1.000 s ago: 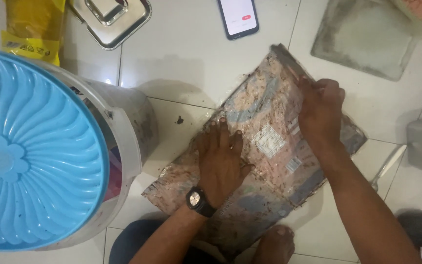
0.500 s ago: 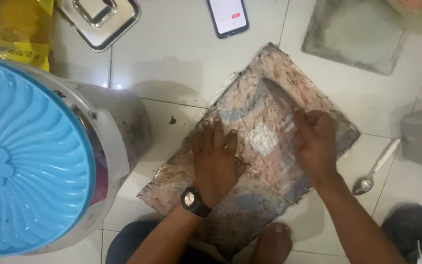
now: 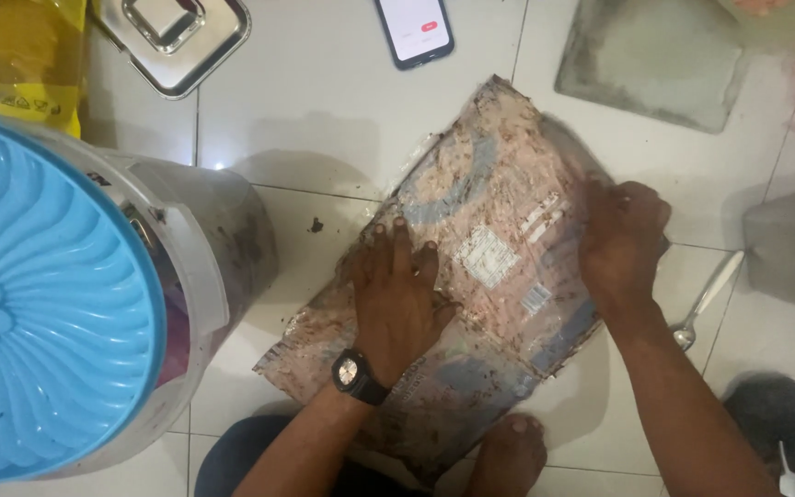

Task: The person uses a knife to cut open a chocolate-smeared wrapper on the floor and then places the knife into a metal container.

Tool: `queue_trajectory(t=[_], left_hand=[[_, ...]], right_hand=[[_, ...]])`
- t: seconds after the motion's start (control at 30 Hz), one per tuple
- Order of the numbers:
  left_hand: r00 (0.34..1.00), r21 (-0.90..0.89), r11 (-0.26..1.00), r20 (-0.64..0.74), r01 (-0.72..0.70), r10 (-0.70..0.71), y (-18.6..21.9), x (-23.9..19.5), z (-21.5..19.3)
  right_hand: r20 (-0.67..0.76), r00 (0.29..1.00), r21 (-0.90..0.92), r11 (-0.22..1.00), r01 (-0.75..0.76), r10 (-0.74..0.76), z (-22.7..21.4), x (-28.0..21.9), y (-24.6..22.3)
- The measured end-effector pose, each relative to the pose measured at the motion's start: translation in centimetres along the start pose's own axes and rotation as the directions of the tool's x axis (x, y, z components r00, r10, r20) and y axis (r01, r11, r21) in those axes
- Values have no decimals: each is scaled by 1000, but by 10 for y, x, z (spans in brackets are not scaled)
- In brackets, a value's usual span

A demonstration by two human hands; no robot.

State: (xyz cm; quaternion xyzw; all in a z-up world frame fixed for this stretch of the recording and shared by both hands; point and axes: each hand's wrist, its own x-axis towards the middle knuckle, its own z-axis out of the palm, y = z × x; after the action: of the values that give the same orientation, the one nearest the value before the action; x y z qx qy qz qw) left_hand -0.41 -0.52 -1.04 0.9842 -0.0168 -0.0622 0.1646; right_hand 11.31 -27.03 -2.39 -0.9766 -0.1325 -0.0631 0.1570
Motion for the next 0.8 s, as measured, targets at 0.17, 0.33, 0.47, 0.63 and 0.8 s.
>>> queue_trajectory(t=[0.17, 0.33, 0.47, 0.63, 0.8], left_hand=[[999, -26, 999, 39, -32, 33, -3, 2, -8], [1000, -9, 1000, 16, 15, -15, 3, 2, -9], [994, -20, 999, 103, 32, -30, 2, 2, -10], [996, -35, 999, 91, 20, -16, 0, -1, -2], [993, -14, 1000, 115, 23, -21, -1, 0, -4]], right_hand=[[-85, 993, 205, 973, 101, -85, -17, -3, -10], [132, 975, 436, 872, -220, 180, -24, -16, -82], [382, 888, 274, 887, -373, 256, -11, -49, -86], [301, 951, 206, 969, -138, 72, -7, -50, -78], [469, 765, 528, 554, -644, 442, -31, -4, -88]])
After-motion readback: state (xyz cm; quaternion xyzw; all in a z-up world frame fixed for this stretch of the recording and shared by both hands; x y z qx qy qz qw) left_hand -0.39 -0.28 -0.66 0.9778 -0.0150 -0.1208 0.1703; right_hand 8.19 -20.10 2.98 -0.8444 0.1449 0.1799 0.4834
